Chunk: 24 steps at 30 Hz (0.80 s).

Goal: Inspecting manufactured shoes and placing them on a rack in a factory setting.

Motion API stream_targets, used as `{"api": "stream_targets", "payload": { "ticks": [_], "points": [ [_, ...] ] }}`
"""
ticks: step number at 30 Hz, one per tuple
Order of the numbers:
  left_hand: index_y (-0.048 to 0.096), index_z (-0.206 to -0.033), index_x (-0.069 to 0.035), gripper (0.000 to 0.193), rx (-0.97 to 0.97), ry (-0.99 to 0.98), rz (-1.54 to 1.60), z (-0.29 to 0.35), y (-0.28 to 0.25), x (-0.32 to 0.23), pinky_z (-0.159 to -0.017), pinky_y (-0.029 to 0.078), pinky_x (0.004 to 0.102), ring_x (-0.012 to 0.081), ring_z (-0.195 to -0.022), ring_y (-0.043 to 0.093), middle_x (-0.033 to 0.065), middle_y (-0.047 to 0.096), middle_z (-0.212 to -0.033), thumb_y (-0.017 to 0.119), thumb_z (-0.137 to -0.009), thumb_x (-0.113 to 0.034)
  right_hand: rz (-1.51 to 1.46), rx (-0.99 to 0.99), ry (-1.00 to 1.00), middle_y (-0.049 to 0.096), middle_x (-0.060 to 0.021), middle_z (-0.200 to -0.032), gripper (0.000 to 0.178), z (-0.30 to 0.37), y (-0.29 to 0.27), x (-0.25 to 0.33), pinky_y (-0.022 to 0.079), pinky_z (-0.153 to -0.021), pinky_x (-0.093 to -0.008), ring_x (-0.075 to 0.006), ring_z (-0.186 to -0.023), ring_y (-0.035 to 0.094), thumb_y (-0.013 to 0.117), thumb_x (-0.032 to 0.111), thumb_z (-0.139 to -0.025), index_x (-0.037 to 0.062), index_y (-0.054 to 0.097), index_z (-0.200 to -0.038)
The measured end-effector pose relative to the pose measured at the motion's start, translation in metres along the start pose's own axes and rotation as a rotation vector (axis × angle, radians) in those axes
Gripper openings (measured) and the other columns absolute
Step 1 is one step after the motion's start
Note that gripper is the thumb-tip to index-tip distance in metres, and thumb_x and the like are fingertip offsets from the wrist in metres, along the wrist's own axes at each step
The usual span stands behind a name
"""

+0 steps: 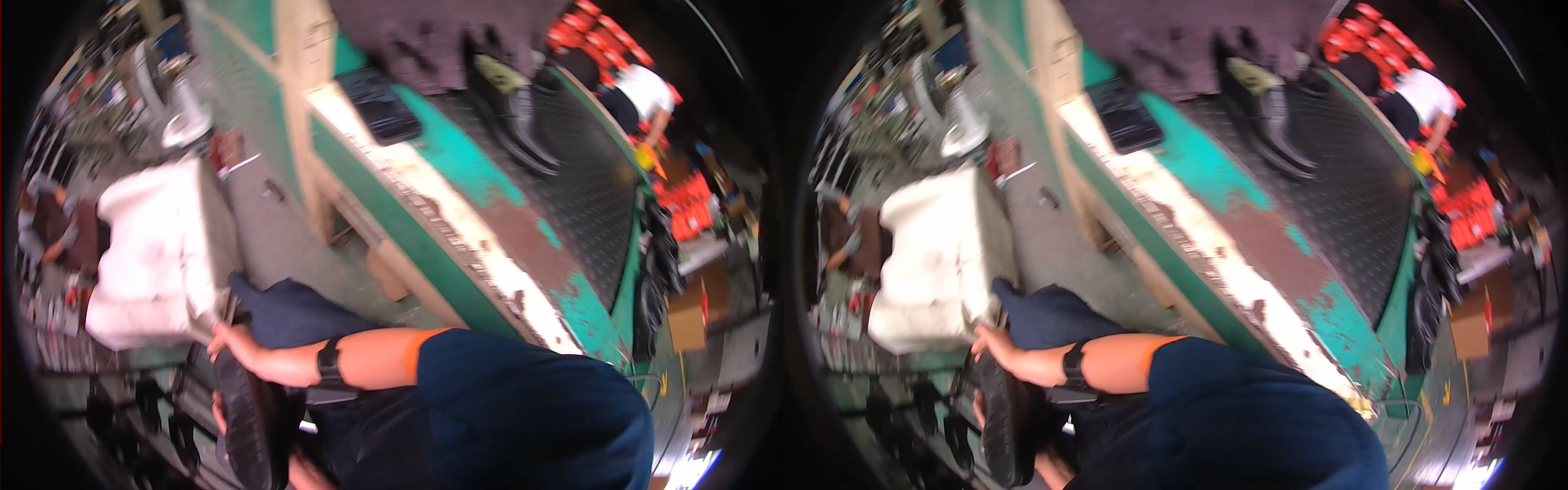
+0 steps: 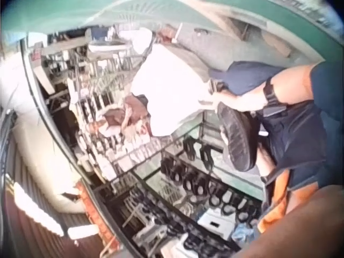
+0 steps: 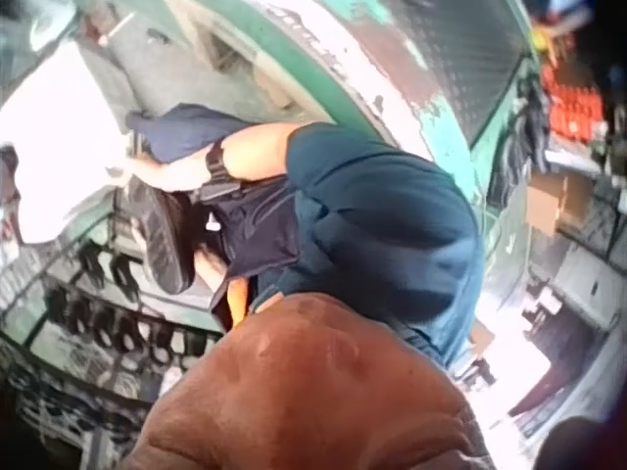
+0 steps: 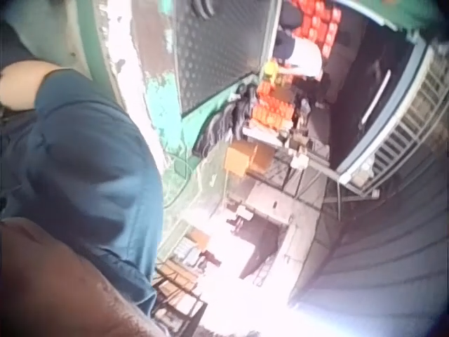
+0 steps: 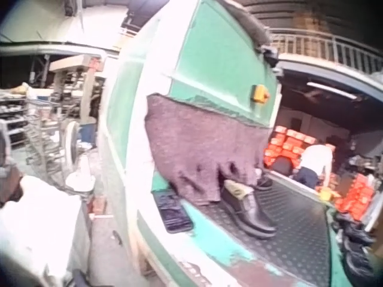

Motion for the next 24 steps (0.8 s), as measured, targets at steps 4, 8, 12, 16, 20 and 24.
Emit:
{"api": "stream_targets", "payload": {
  "ticks": [4,8,12,16,20,24],
  "points": [
    [0.046,-0.140,0.001,0.060,-0.087,-0.268,0.081,0.004,-0.017,0.012,-0.112,0.041,0.0428,0.0297,-0.127,0.056,0.0184,0.055,-0.139,0.067,-0.089,-0.023,0.187,-0.046,-0.200,0.075,-0.0099,-0.078,0.043,0.022,0.015,0.032,0.050,-0.084,-0.0295,-0.0187,-0.081,0.070,0.047,0.032,-0.093,-0.0010,0.070,-0.079],
    [0.038,-0.150,-0.003,0.066,-0.140,-0.173,0.263,0.011,-0.046,-0.026,-0.120,0.031,0.0457,0.0322,-0.141,0.044,0.0187,0.042,-0.154,0.051,-0.098,-0.041,-0.108,0.353,-0.179,0.074,-0.0169,-0.097,0.047,0.068,0.064,0.058,0.051,-0.092,-0.0336,-0.0237,-0.091,0.069,0.042,0.033,-0.094,-0.0044,0.070,-0.091],
    [0.031,-0.155,-0.005,0.080,-0.263,-0.332,0.565,0.035,-0.089,-0.040,-0.117,0.037,0.0469,0.0343,-0.147,0.034,0.0186,0.026,-0.163,0.041,-0.098,-0.060,-0.161,0.402,-0.082,0.074,-0.0141,-0.095,0.048,0.075,0.061,0.054,0.051,-0.088,-0.0338,-0.0221,-0.089,0.068,0.039,0.031,-0.099,-0.0053,0.070,-0.093],
    [0.017,-0.162,-0.015,0.103,0.392,-1.065,2.008,0.083,-0.055,-0.076,-0.106,0.038,0.0698,0.0535,-0.144,0.027,0.0242,0.014,-0.165,0.047,-0.086,-0.078,0.967,0.211,-0.551,0.071,-0.0122,-0.096,0.023,0.054,0.029,0.048,0.049,-0.089,-0.0313,-0.0217,-0.096,0.067,0.062,0.019,-0.093,0.0021,0.073,-0.105],
    [0.018,-0.162,-0.015,0.114,0.255,-1.164,1.856,0.111,-0.055,-0.075,-0.094,0.045,0.0743,0.0598,-0.132,0.042,0.0283,0.013,-0.163,0.062,-0.077,-0.077,0.674,0.424,0.328,0.070,-0.0028,-0.118,0.035,0.040,-0.009,-0.001,0.046,-0.095,-0.0268,-0.0130,-0.108,0.062,0.063,0.027,-0.097,0.0054,0.069,-0.124],
    [0.021,-0.160,-0.010,0.117,0.106,-0.880,1.581,0.078,-0.083,-0.079,-0.088,0.049,0.0746,0.0608,-0.121,0.051,0.0278,0.023,-0.160,0.068,-0.074,-0.074,0.498,0.547,0.556,0.069,-0.0115,-0.125,0.046,0.066,-0.026,0.018,0.051,-0.098,-0.0344,-0.0201,-0.113,0.066,0.057,0.038,-0.101,0.0004,0.066,-0.126]
  ]
}}
Point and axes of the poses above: each hand's wrist, its own z-axis away from the middle knuckle, its own y-axis out of the palm, x = y × z, the point moved 7 cm from there along -z, towards the middle knuckle
